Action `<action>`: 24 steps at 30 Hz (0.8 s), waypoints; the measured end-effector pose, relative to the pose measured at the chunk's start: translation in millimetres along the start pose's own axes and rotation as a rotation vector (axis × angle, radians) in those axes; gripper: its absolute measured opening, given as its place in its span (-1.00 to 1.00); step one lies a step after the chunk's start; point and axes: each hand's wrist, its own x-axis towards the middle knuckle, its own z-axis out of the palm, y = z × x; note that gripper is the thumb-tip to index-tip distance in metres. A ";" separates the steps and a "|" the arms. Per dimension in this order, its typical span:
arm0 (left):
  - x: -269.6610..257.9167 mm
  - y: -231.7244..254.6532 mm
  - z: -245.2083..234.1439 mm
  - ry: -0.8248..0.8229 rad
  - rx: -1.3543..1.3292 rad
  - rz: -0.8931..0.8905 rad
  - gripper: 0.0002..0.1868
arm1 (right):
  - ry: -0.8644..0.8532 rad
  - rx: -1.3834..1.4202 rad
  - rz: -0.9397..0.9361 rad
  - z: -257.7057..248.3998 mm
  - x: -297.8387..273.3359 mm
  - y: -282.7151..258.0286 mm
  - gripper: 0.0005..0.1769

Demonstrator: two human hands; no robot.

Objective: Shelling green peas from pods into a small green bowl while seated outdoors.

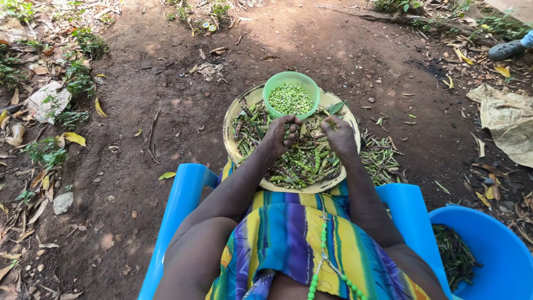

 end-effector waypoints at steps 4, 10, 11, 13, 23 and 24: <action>-5.3 0.9 9.7 0.146 0.053 -0.017 -0.65 | -0.153 -0.255 -0.203 22.3 -4.7 5.2 -0.82; 7.7 -19.4 -4.7 0.044 0.223 0.140 -0.71 | -0.261 -0.683 -0.190 30.0 -24.0 -20.7 -0.62; 8.8 -21.8 -5.2 0.036 0.269 0.152 -0.71 | -0.264 -0.660 -0.187 28.3 -24.8 -23.9 -0.62; 12.2 -27.8 -8.9 0.026 0.316 0.164 -0.71 | -0.266 -0.637 -0.182 24.1 -21.9 -19.7 -0.61; 10.9 -28.8 -6.7 -0.012 1.437 0.435 -0.69 | -0.115 -0.297 -0.328 -15.2 -14.8 -19.7 -0.85; 11.1 -28.5 -5.0 -0.020 1.444 0.454 -0.69 | -0.065 -0.221 -0.405 -14.7 -9.9 -9.5 -0.83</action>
